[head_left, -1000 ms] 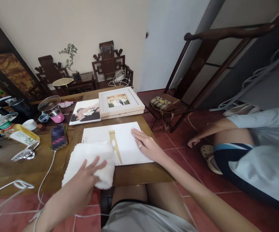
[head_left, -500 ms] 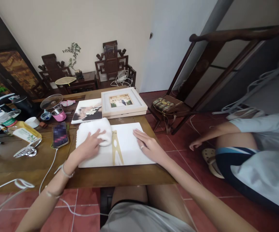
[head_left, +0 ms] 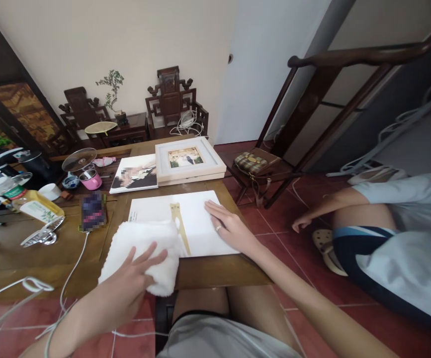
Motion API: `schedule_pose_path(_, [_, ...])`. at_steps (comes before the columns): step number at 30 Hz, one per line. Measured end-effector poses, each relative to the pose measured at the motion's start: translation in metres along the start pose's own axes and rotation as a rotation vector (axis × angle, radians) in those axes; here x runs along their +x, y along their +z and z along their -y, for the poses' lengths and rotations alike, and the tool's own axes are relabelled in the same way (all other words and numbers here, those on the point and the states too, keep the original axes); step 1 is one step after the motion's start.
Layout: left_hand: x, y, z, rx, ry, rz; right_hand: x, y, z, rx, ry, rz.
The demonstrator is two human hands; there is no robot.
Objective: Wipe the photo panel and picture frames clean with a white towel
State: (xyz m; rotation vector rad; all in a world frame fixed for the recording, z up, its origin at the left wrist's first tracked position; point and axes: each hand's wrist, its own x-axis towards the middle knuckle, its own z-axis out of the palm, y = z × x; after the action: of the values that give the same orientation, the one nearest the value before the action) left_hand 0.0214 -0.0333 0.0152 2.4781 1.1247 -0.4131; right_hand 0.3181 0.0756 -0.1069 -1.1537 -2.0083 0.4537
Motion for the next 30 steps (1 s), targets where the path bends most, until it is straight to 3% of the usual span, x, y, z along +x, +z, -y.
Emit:
schedule_pose_path(4, [0.005,-0.008,0.024,-0.007,0.023,-0.038,0.0,0.0,0.0,0.005,0.008,0.0])
schedule_pose_path(11, [0.08,-0.033,0.101,-0.003,-0.081,-0.232,0.0,0.0,-0.001,0.017,0.01,-0.002])
schedule_pose_path(15, [0.096,-0.034,0.122,-0.017,-0.096,-0.305,0.0,0.0,-0.001,0.025,0.011,-0.003])
schedule_pose_path(20, [0.055,-0.011,0.107,-0.071,-0.047,-0.355,0.0,0.001,-0.001,0.039,0.019,-0.003])
schedule_pose_path(26, [-0.021,0.026,0.04,-0.087,0.073,-0.287,0.0,0.001,0.0,0.027,0.016,-0.005])
schedule_pose_path(30, [-0.032,0.026,0.02,-0.099,0.069,-0.251,0.0,0.0,0.001,0.031,0.011,-0.007])
